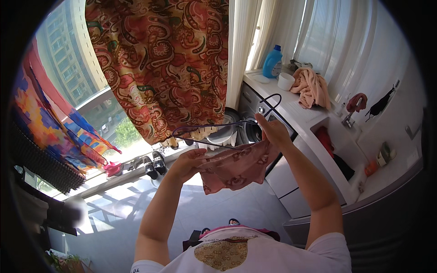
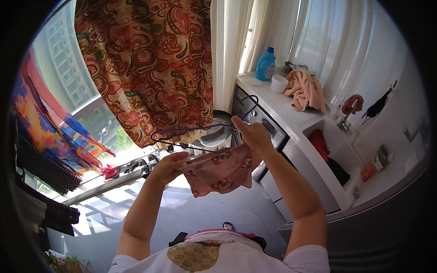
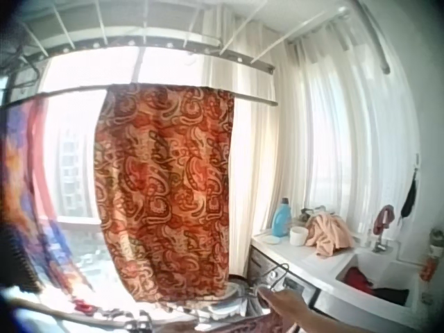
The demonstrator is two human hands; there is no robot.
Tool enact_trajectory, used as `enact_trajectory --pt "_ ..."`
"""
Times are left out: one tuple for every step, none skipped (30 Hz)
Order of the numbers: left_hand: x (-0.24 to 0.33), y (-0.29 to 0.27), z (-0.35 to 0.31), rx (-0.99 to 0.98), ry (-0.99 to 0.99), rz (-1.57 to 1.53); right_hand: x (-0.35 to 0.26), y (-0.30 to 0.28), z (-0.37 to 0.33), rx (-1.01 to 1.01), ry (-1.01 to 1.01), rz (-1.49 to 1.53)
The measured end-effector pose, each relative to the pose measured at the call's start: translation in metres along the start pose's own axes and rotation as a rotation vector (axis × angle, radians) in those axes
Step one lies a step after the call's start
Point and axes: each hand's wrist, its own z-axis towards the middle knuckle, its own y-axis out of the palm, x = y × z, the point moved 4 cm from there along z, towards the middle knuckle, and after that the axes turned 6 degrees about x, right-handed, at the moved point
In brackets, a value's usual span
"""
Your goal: The person removes several items of clothing from a washing machine and hangs them on hangers on a laundry rack.
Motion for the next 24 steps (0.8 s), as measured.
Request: enact_trajectory --pt "0.006 0.002 -0.008 0.01 0.019 0.059 0.002 0.001 0.001 0.024 -0.006 0.006" --pt "0.011 0.001 -0.012 0.178 0.055 0.192 0.008 0.005 0.004 0.024 -0.045 0.003" --pt "0.018 -0.002 -0.016 0.251 0.092 0.219 0.005 0.007 0.003 0.019 -0.097 0.005" --pt "0.025 -0.006 -0.019 0.324 0.128 0.246 0.002 0.009 0.001 0.014 -0.148 0.007" --pt "0.032 -0.009 -0.022 0.395 0.163 0.273 -0.001 0.011 -0.002 0.011 -0.199 0.008" --pt "0.04 -0.008 -0.025 0.469 0.247 0.27 -0.006 0.013 -0.006 -0.013 -0.183 -0.022" --pt "0.051 -0.005 -0.032 0.443 0.311 0.221 -0.009 0.015 -0.008 0.018 -0.227 -0.045" --pt "0.058 -0.007 -0.034 0.452 0.356 0.195 -0.011 0.016 -0.008 0.05 -0.27 -0.069" --pt "0.065 -0.009 -0.036 0.455 0.4 0.17 -0.013 0.015 -0.009 0.086 -0.31 -0.094" --pt "0.071 -0.01 -0.04 0.464 0.422 0.191 -0.011 0.017 -0.006 0.073 -0.335 -0.148" --pt "0.078 -0.01 -0.043 0.471 0.443 0.213 -0.005 0.021 -0.001 0.062 -0.359 -0.203" --pt "0.084 -0.012 -0.047 0.484 0.464 0.235 -0.006 0.024 0.0 0.046 -0.385 -0.255" --pt "0.089 -0.015 -0.048 0.493 0.505 0.3 -0.008 0.025 -0.002 0.029 -0.419 -0.304" --pt "0.093 -0.019 -0.048 0.501 0.545 0.365 -0.013 0.025 -0.006 0.012 -0.451 -0.354" --pt "0.097 -0.02 -0.048 0.51 0.583 0.428 -0.018 0.026 -0.009 -0.008 -0.484 -0.405" --pt "0.101 -0.018 -0.049 0.571 0.639 0.455 -0.019 0.029 -0.009 0.01 -0.525 -0.411" --pt "0.105 -0.014 -0.051 0.615 0.745 0.588 -0.019 0.033 -0.009 0.028 -0.565 -0.416" --pt "0.107 -0.008 -0.054 0.657 0.848 0.721 -0.022 0.036 -0.011 0.043 -0.604 -0.422" --pt "0.109 0.001 -0.058 0.696 0.95 0.857 -0.027 0.035 -0.013 0.062 -0.597 -0.408" --pt "0.11 0.012 -0.065 0.735 0.99 1.052 -0.036 0.034 -0.015 0.081 -0.59 -0.394" --pt "0.108 0.02 -0.066 0.751 1.003 1.153 -0.043 0.031 -0.017 0.104 -0.578 -0.384" --pt "0.105 0.027 -0.066 0.765 1.016 1.255 -0.045 0.029 -0.018 0.136 -0.578 -0.355" --pt "0.102 0.032 -0.065 0.778 1.028 1.356 -0.047 0.028 -0.019 0.169 -0.577 -0.328" --pt "0.1 0.034 -0.065 0.806 1.005 1.41 -0.05 0.026 -0.019 0.202 -0.58 -0.296"
